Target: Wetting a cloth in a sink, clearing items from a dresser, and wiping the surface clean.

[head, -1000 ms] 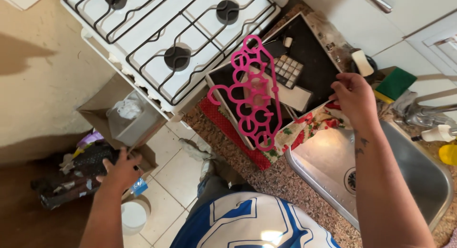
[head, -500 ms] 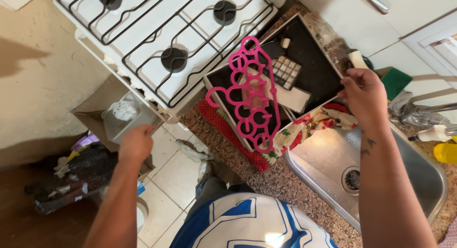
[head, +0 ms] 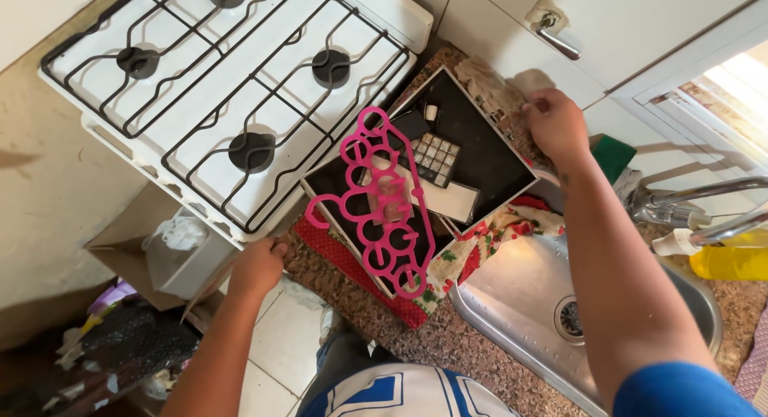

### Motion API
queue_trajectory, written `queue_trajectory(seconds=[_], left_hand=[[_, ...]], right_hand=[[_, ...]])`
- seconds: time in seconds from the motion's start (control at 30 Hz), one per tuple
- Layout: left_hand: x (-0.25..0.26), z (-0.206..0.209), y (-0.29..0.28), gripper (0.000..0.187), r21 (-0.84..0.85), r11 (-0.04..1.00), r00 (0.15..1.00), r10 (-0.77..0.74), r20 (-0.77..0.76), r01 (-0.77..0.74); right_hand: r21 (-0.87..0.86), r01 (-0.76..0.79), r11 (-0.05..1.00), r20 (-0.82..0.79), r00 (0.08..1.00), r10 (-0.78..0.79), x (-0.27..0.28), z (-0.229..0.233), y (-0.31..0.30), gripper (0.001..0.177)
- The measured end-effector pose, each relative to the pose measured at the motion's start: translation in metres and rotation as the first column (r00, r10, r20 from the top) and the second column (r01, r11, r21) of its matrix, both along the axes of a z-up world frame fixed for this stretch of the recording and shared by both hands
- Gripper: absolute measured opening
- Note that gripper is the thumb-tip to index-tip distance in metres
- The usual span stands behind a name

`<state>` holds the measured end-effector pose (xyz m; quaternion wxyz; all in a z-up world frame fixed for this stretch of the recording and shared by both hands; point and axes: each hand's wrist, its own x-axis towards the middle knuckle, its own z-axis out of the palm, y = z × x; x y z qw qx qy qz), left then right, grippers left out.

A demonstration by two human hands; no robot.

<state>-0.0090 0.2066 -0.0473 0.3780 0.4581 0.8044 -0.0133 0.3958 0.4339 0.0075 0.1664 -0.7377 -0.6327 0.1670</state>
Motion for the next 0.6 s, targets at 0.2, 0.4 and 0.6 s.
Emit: queue_trajectory(seconds=[0.2, 0.4, 0.6], left_hand=[[-0.004, 0.001, 0.008, 0.041, -0.022, 0.998, 0.998, 0.054, 0.029, -0.053], [-0.002, 0.008, 0.009, 0.041, -0.039, 0.993, 0.992, 0.116, 0.055, -0.113], [-0.004, -0.005, 0.002, 0.040, -0.032, 0.993, 0.994, 0.110, 0.022, -0.110]], right_hand=[[-0.255, -0.208, 0.944, 0.127, 0.961, 0.246, -0.034, 0.002, 0.015, 0.050], [-0.337, -0.229, 0.913, 0.227, 0.922, 0.314, -0.015, -0.044, 0.046, 0.033], [-0.114, -0.149, 0.982, -0.055, 0.988, 0.143, 0.000, -0.025, 0.014, 0.024]])
